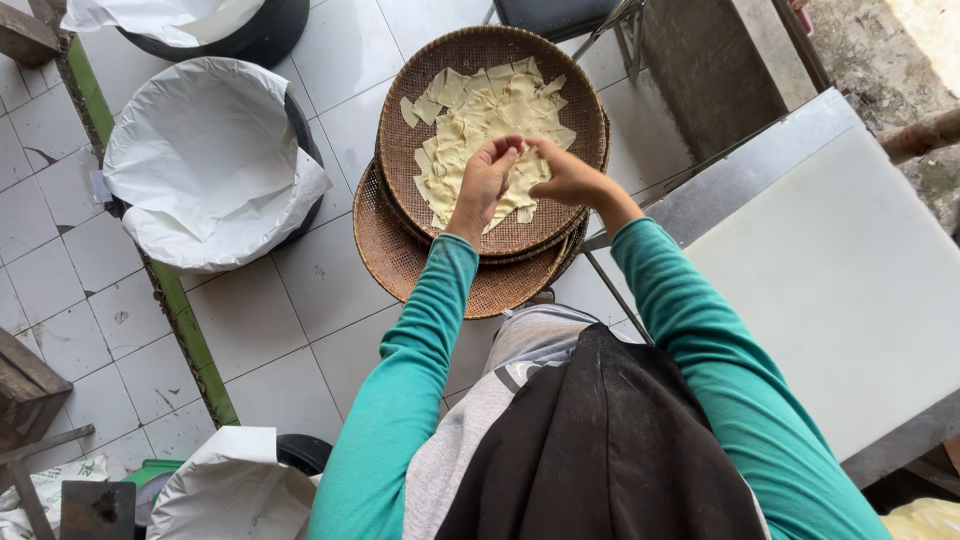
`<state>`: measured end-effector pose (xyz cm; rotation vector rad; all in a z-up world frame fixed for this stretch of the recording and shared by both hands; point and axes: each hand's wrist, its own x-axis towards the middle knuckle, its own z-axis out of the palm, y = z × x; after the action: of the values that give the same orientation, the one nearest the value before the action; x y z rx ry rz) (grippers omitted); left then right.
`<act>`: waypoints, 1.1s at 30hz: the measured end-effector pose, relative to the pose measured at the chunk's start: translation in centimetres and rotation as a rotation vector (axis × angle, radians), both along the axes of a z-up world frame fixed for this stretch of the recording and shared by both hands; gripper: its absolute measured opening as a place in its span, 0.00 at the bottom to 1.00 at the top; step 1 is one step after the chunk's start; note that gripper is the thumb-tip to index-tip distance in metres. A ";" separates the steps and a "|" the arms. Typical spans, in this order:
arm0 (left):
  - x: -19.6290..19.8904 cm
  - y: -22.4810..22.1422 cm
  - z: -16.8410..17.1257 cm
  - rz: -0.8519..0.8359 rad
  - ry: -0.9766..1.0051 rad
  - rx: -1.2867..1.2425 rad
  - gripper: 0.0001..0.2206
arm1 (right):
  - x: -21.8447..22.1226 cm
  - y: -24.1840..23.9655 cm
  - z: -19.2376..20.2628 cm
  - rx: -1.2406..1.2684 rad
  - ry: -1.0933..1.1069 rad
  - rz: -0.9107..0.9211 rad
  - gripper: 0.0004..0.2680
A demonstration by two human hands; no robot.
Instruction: The person cuts thin sheets of dough into smaller rectangular pieces using a knife on a white cutting board. The cut pieces are then transferred into a woven basket. The person repeats this process with multiple sheets of dough throughout the video.
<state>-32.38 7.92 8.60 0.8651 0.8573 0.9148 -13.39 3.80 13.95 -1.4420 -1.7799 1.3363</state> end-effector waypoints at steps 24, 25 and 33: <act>-0.9 1.6 -1.2 0.168 -0.823 -0.208 0.15 | -2.6 0.7 -4.1 0.192 0.219 -0.043 0.08; -0.8 1.6 -1.2 0.162 -0.828 -0.188 0.15 | -2.4 0.6 -4.5 0.149 0.132 -0.007 0.06; -1.6 2.5 -2.5 0.182 -0.889 -0.126 0.15 | -3.2 -1.8 -3.8 -0.304 0.825 -0.027 0.08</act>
<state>-33.99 10.39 6.06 0.2043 0.2086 1.2425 -16.58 2.03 10.16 -0.8221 -1.0422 1.8793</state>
